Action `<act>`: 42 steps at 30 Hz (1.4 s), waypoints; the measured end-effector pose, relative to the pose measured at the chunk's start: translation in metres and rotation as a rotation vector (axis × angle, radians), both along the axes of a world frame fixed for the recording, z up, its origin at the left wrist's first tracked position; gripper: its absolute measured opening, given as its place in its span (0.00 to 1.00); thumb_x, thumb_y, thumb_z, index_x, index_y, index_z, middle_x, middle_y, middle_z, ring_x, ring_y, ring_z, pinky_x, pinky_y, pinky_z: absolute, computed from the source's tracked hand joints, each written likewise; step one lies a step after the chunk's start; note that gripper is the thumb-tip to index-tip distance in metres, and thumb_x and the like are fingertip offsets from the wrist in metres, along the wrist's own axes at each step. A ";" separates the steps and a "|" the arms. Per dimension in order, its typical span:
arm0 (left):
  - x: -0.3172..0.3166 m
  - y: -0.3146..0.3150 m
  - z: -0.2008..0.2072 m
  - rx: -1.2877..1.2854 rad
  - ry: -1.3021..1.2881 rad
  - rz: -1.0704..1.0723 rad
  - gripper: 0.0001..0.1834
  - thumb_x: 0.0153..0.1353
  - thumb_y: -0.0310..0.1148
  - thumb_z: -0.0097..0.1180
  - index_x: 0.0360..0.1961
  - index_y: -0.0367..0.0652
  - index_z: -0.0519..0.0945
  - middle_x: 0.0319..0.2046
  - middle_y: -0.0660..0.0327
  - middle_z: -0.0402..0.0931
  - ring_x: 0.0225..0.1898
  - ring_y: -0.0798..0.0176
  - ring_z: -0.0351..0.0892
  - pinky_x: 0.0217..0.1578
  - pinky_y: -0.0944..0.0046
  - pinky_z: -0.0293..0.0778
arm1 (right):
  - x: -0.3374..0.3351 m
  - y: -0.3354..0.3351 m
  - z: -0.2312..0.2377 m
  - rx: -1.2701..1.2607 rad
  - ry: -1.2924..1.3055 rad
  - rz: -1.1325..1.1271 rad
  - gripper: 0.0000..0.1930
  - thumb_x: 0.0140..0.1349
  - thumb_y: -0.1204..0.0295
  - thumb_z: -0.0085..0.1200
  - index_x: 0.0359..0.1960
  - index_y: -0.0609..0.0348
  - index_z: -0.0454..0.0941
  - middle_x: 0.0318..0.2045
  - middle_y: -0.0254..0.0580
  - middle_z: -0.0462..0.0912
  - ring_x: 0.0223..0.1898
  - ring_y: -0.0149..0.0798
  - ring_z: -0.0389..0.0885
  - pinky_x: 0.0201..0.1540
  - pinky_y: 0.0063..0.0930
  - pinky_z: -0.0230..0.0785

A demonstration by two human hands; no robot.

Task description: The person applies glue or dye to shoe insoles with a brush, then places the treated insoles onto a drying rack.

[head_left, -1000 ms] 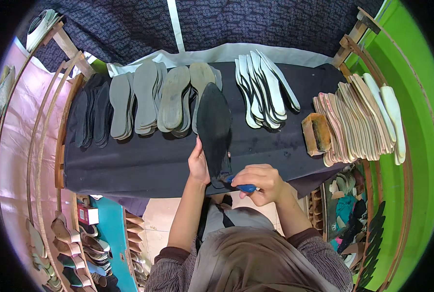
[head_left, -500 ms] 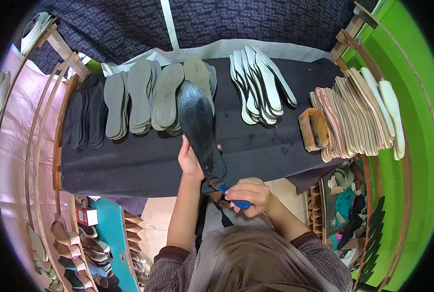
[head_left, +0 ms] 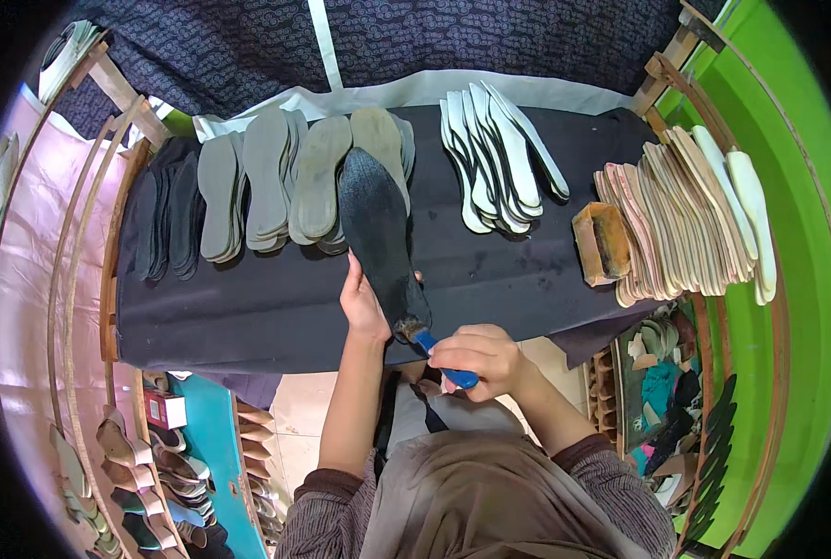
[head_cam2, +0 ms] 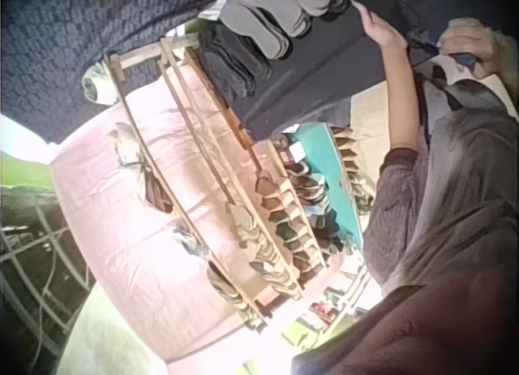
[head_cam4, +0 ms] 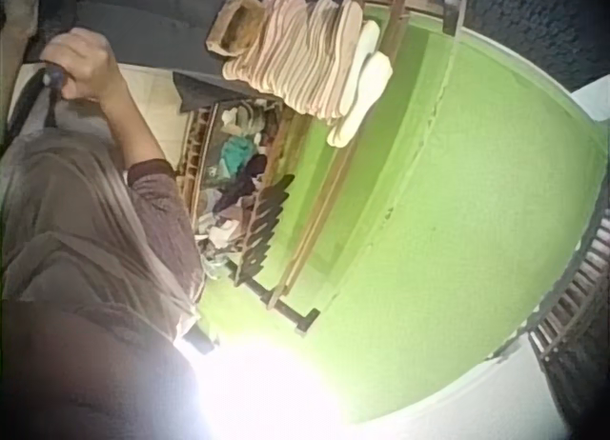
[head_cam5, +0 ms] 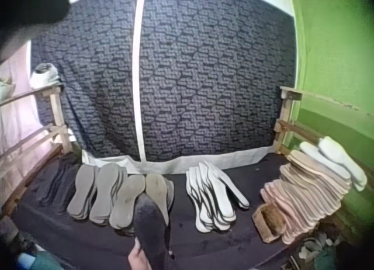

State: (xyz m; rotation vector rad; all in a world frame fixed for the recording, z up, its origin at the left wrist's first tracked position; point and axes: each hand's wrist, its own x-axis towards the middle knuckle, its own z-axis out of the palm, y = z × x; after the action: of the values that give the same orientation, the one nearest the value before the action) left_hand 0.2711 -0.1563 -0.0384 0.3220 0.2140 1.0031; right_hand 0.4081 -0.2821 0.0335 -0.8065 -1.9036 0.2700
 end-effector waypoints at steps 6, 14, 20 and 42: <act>0.002 0.001 -0.002 0.017 0.039 0.017 0.25 0.69 0.50 0.31 0.60 0.48 0.64 0.51 0.55 0.72 0.43 0.51 0.76 0.42 0.48 0.74 | 0.004 -0.007 -0.006 -0.107 0.006 0.069 0.15 0.36 0.81 0.58 0.31 0.63 0.77 0.30 0.45 0.80 0.25 0.44 0.77 0.27 0.32 0.71; 0.002 0.001 -0.005 -0.028 -0.002 -0.037 0.25 0.69 0.49 0.31 0.61 0.50 0.63 0.51 0.55 0.71 0.43 0.51 0.76 0.42 0.47 0.74 | 0.017 0.009 0.006 0.010 -0.008 -0.076 0.15 0.39 0.78 0.62 0.33 0.62 0.77 0.30 0.45 0.80 0.24 0.45 0.77 0.27 0.32 0.70; 0.002 0.001 -0.005 0.020 0.036 -0.018 0.24 0.69 0.48 0.31 0.62 0.52 0.60 0.52 0.55 0.70 0.43 0.52 0.75 0.42 0.48 0.74 | 0.010 -0.001 0.001 -0.121 0.014 0.076 0.14 0.38 0.80 0.60 0.31 0.63 0.77 0.28 0.43 0.79 0.26 0.45 0.78 0.27 0.32 0.71; 0.003 0.001 -0.007 -0.005 0.047 -0.011 0.25 0.69 0.46 0.31 0.65 0.53 0.57 0.55 0.56 0.68 0.46 0.52 0.74 0.43 0.48 0.74 | 0.013 0.019 0.005 0.088 0.061 -0.125 0.15 0.43 0.77 0.65 0.35 0.64 0.78 0.30 0.46 0.81 0.26 0.45 0.80 0.27 0.31 0.71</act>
State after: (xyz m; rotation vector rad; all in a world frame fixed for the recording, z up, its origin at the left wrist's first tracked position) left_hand 0.2741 -0.1557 -0.0457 0.3417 0.2572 0.9843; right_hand 0.4215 -0.2634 0.0390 -0.8452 -1.7875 0.1320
